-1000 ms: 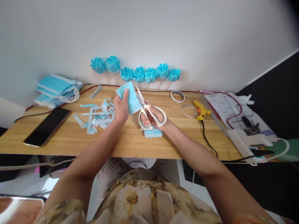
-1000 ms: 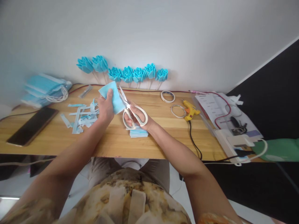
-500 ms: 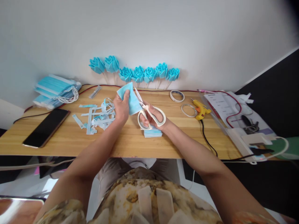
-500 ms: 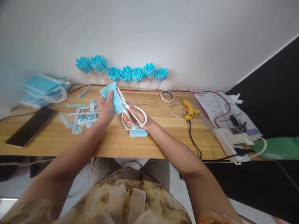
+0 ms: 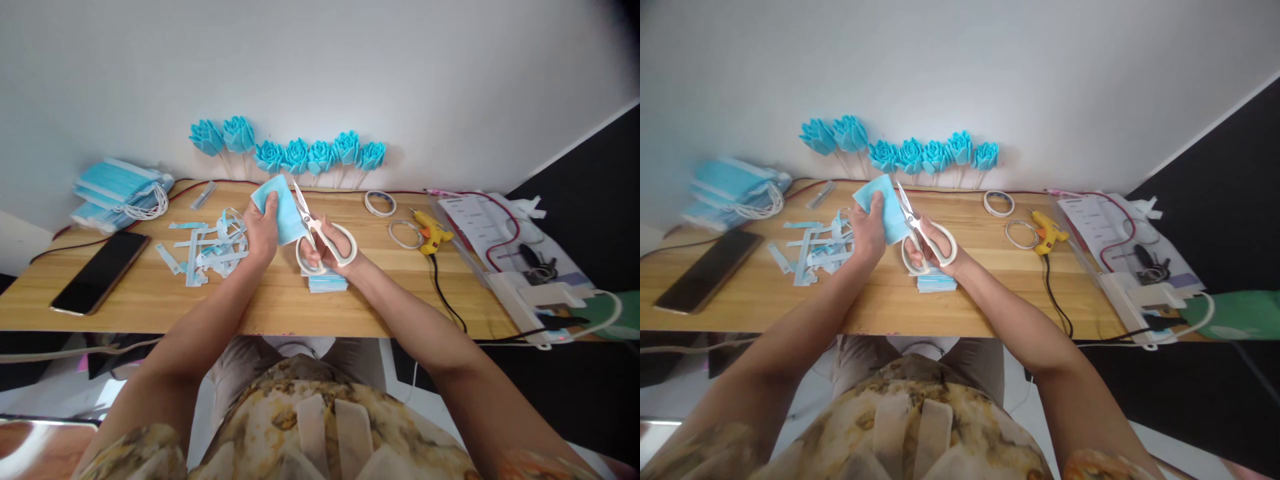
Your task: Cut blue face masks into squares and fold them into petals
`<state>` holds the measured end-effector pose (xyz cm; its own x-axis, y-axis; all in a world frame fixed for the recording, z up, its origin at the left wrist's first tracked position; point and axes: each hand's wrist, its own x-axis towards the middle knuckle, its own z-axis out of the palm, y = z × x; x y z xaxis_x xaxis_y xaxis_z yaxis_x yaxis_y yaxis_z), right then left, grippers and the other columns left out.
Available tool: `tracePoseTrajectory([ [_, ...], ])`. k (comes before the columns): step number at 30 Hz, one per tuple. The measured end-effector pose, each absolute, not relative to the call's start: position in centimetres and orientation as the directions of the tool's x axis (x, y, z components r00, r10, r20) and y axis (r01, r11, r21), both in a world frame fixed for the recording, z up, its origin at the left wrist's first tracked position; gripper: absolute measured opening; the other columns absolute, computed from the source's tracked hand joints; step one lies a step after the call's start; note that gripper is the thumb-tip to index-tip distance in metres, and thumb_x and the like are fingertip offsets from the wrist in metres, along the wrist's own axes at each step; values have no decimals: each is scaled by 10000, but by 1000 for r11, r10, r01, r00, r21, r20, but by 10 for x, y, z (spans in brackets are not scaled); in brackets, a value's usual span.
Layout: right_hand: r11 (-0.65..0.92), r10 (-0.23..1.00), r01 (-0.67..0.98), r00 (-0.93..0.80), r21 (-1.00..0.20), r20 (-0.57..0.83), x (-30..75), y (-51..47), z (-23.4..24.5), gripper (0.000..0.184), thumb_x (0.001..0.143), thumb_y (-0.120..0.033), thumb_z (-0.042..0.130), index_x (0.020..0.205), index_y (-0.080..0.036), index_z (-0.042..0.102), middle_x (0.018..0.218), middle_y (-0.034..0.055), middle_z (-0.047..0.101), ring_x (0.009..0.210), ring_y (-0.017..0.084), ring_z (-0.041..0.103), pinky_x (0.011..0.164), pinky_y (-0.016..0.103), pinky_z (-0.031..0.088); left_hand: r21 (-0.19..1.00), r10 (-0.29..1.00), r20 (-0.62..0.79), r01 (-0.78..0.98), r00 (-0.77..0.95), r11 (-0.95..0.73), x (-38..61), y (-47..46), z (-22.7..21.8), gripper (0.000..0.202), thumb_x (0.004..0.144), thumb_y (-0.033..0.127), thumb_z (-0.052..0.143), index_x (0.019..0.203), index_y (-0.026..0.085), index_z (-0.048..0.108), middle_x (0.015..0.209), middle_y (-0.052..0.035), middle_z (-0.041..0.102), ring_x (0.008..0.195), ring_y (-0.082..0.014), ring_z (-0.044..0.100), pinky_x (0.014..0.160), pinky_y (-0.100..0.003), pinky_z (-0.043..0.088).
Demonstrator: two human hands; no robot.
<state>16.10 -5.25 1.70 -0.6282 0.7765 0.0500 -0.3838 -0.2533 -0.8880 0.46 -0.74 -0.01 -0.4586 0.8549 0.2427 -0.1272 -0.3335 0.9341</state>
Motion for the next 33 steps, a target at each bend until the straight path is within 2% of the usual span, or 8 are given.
tracePoseTrajectory([
  [6,-275,772,-364,-636,-890,22,161,-51,15,649,961,-753,437,1241,-180,557,554,-66,558,395,122,489,397,251,404,922,870,228,-191,-437,-337,4,-6,2,389,816,555,768,776,197,621,704,22,615,678,-126,584,685,-246,500],
  [9,-282,773,-395,-633,-874,36,162,-49,11,602,964,-740,446,1168,-188,571,562,-59,564,401,118,480,400,248,409,915,884,199,-243,-422,-322,4,-5,2,385,796,547,790,786,195,636,705,26,614,650,-113,566,660,-241,493],
  [14,-314,770,-403,-638,-860,18,163,-50,14,503,1000,-691,424,1151,-227,542,573,-68,581,406,115,466,415,238,406,905,908,147,-318,-391,-284,4,-4,5,371,787,528,812,786,202,636,706,29,607,646,-112,572,637,-241,490],
  [17,-311,735,-398,-676,-863,47,164,-52,14,482,999,-678,445,1026,-211,564,546,-63,551,411,115,481,428,237,406,909,913,109,-332,-394,-252,4,-5,7,372,804,534,799,790,204,628,698,26,602,662,-123,592,622,-241,486],
  [20,-309,706,-369,-707,-877,49,164,-52,13,536,977,-710,460,891,-191,562,534,-50,536,405,107,482,422,237,388,901,908,84,-358,-411,-246,1,-4,8,409,782,560,812,806,193,635,715,21,625,655,-118,592,623,-239,496],
  [22,-299,703,-375,-709,-878,63,164,-51,13,526,963,-712,492,928,-192,564,545,-54,550,403,106,488,419,234,382,890,904,66,-385,-422,-245,-2,-2,8,449,748,584,830,821,183,643,735,16,648,656,-115,596,637,-238,511],
  [27,-254,671,-462,-717,-850,189,162,-51,12,462,965,-633,562,1171,-222,522,584,-72,599,422,117,518,436,227,402,883,915,41,-415,-401,-221,-7,2,7,506,714,629,833,864,177,663,773,6,690,730,-134,651,678,-230,531],
  [33,-190,682,-457,-698,-869,218,161,-52,11,627,931,-632,621,1372,-220,453,610,-63,633,420,109,484,400,218,408,883,917,41,-416,-396,-219,-4,0,7,497,703,620,847,829,180,654,749,16,674,726,-133,654,666,-228,530],
])
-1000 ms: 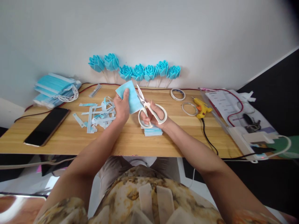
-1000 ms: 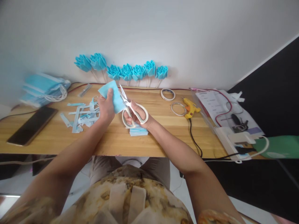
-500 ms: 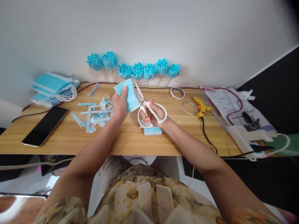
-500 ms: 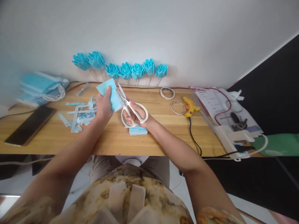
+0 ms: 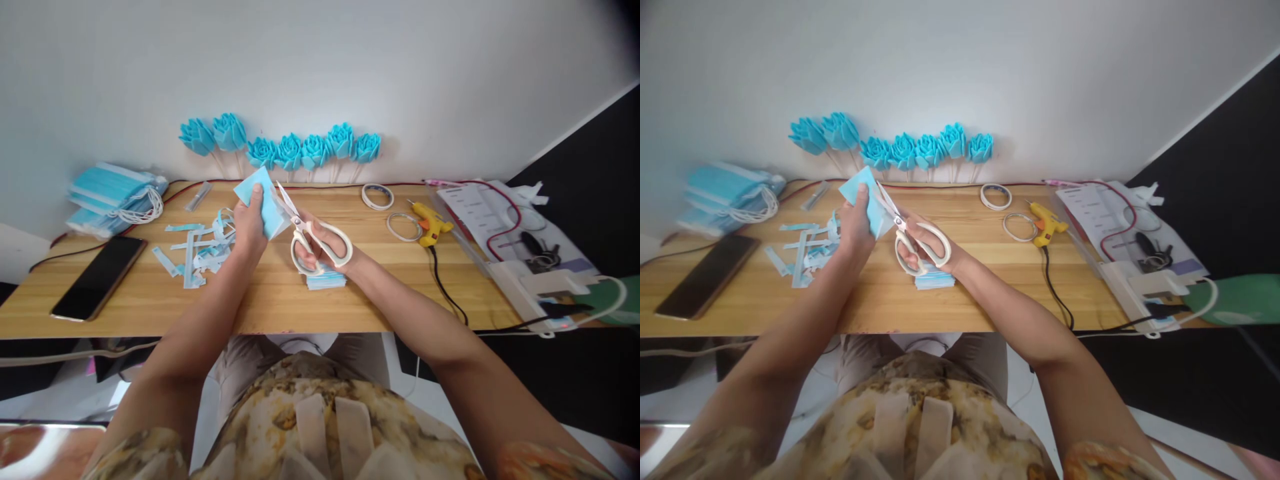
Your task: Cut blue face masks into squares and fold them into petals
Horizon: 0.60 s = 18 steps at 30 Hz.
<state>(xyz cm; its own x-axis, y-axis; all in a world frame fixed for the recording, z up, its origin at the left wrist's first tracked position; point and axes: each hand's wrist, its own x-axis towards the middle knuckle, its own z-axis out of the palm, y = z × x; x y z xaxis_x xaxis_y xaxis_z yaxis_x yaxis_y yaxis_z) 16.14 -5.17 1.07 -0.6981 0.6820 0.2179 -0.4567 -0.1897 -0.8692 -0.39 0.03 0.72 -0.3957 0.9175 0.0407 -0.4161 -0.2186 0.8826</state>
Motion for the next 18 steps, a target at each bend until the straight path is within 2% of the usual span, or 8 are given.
tracePoseTrajectory([
  [8,-207,710,-430,-684,-879,167,162,-51,9,673,913,-645,636,1407,-224,455,621,-56,644,426,111,505,396,220,426,892,911,47,-393,-410,-223,-5,2,7,491,724,617,832,860,178,660,767,8,672,720,-133,644,672,-234,526],
  [18,-209,722,-410,-677,-888,144,161,-52,11,633,926,-631,621,1378,-215,469,616,-58,635,427,109,497,398,223,430,903,931,85,-367,-355,-222,-2,-3,8,453,737,603,821,823,193,646,727,17,664,680,-127,629,641,-224,503],
])
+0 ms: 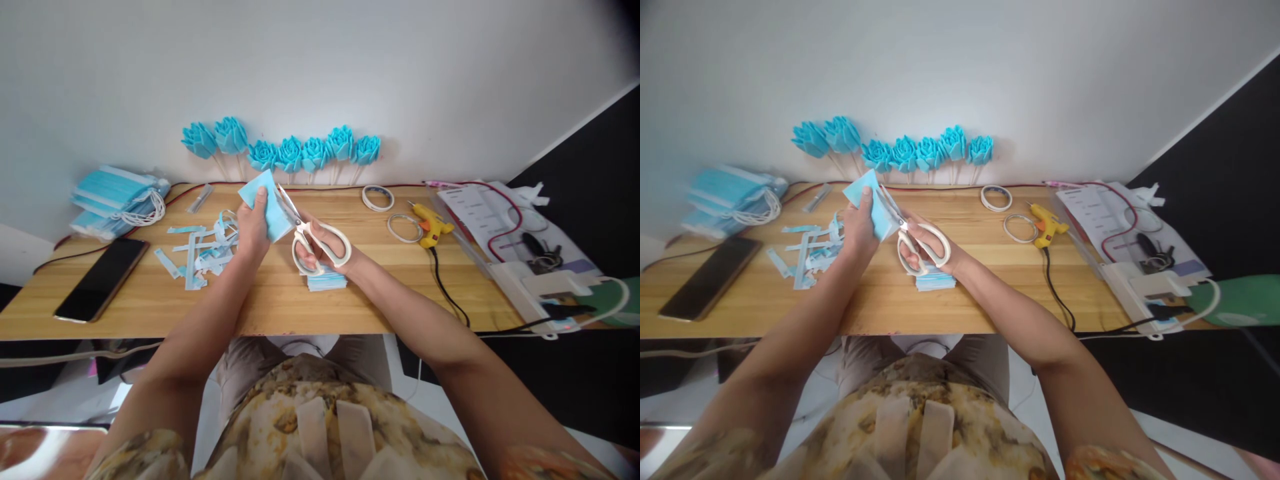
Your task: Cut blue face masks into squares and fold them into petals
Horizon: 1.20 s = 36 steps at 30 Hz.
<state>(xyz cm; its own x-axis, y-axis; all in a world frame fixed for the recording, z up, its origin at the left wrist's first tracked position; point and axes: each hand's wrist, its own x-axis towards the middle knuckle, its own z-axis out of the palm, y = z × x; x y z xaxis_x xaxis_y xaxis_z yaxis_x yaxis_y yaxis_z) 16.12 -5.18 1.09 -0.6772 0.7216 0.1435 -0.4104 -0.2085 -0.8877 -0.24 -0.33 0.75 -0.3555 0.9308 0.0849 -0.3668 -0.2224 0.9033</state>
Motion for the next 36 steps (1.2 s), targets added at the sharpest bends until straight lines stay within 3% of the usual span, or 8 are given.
tracePoseTrajectory([
  [15,-197,728,-412,-669,-889,149,162,-49,9,655,944,-634,600,1428,-232,417,633,-70,651,425,101,486,403,220,421,911,914,154,-303,-376,-278,-2,-5,9,400,728,533,845,761,190,642,686,27,635,624,-113,580,602,-223,482],
  [27,-187,728,-386,-672,-903,136,162,-50,13,729,903,-690,616,1427,-223,421,593,-79,620,422,109,490,413,235,423,904,914,135,-331,-382,-271,0,-6,12,366,709,470,872,751,192,638,696,24,643,679,-137,632,620,-232,497],
  [36,-174,734,-417,-659,-892,164,162,-53,16,768,880,-696,648,1416,-175,474,599,-64,624,429,110,497,409,229,407,895,922,149,-347,-358,-280,1,-7,11,433,641,472,910,881,172,709,850,-20,735,846,-188,716,750,-254,553],
])
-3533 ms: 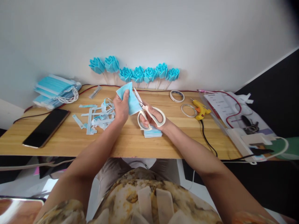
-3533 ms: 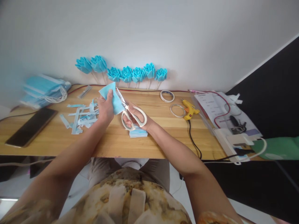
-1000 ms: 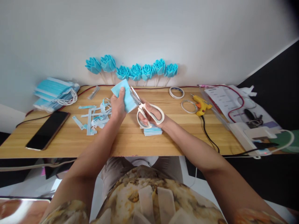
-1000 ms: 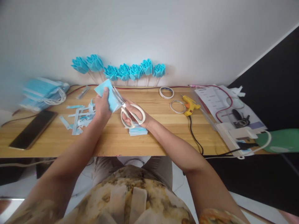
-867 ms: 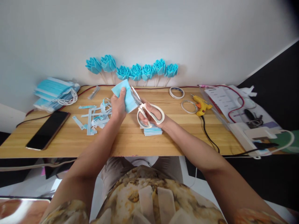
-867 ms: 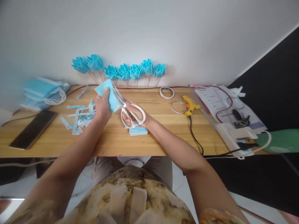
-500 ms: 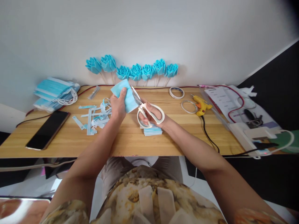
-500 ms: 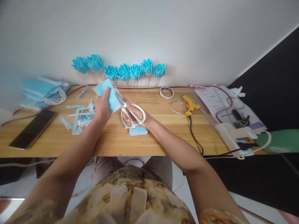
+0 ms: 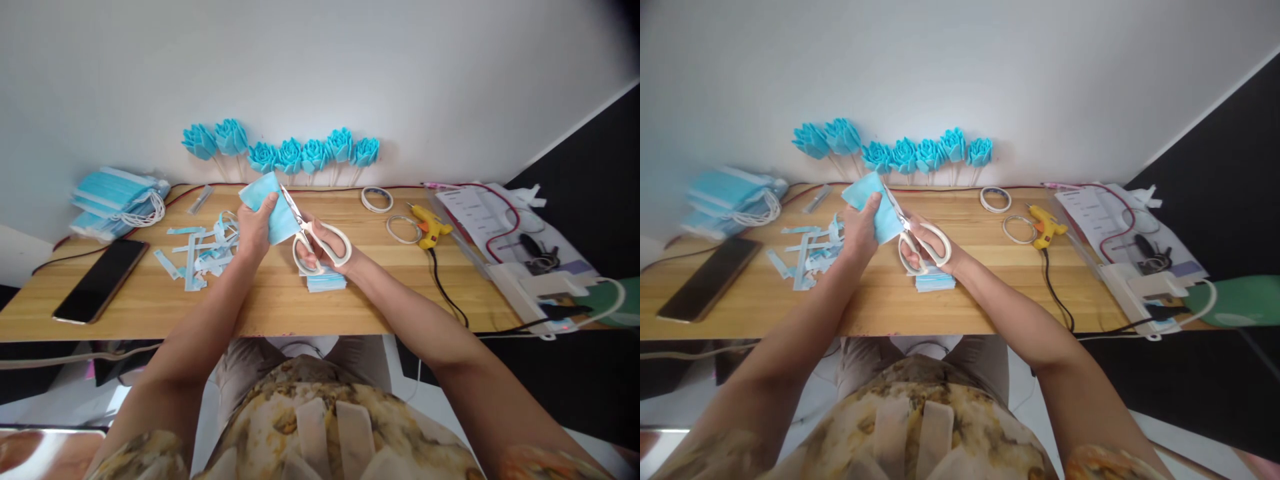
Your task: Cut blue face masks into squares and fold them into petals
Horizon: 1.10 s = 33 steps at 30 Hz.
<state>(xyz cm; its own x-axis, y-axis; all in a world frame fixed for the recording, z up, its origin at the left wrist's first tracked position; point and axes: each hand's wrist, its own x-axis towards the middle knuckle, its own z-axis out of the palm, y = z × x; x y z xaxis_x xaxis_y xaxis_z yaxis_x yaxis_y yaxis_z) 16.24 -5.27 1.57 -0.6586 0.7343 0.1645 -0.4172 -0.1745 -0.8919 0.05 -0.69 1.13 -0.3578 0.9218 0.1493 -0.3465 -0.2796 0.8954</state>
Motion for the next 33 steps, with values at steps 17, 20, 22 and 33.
tracePoseTrajectory([
  [17,-186,755,-398,-643,-898,128,163,-51,13,775,903,-647,644,1487,-230,354,656,-59,664,449,114,524,422,234,431,847,993,6,-528,-116,-66,-13,-2,12,586,537,485,976,944,191,674,860,-45,729,753,-209,713,693,-322,590],
  [20,-184,755,-410,-641,-893,139,163,-51,12,762,911,-625,652,1492,-227,360,675,-53,679,461,110,534,436,230,442,843,993,11,-533,-116,-72,-15,-3,14,604,508,482,986,935,186,679,857,-41,721,729,-194,698,680,-311,576],
  [22,-196,749,-412,-648,-890,135,163,-51,12,748,905,-620,665,1478,-235,376,682,-52,687,467,111,540,435,228,441,834,993,26,-545,-119,-87,-16,-2,14,599,512,473,988,938,184,682,846,-33,712,728,-189,695,681,-307,568],
  [33,-225,722,-399,-681,-889,123,165,-51,15,584,896,-678,630,1248,-235,485,652,-58,660,453,120,524,435,247,418,840,986,-27,-538,-167,-68,-14,4,14,460,738,580,848,748,199,592,573,40,574,468,-95,531,484,-230,428],
])
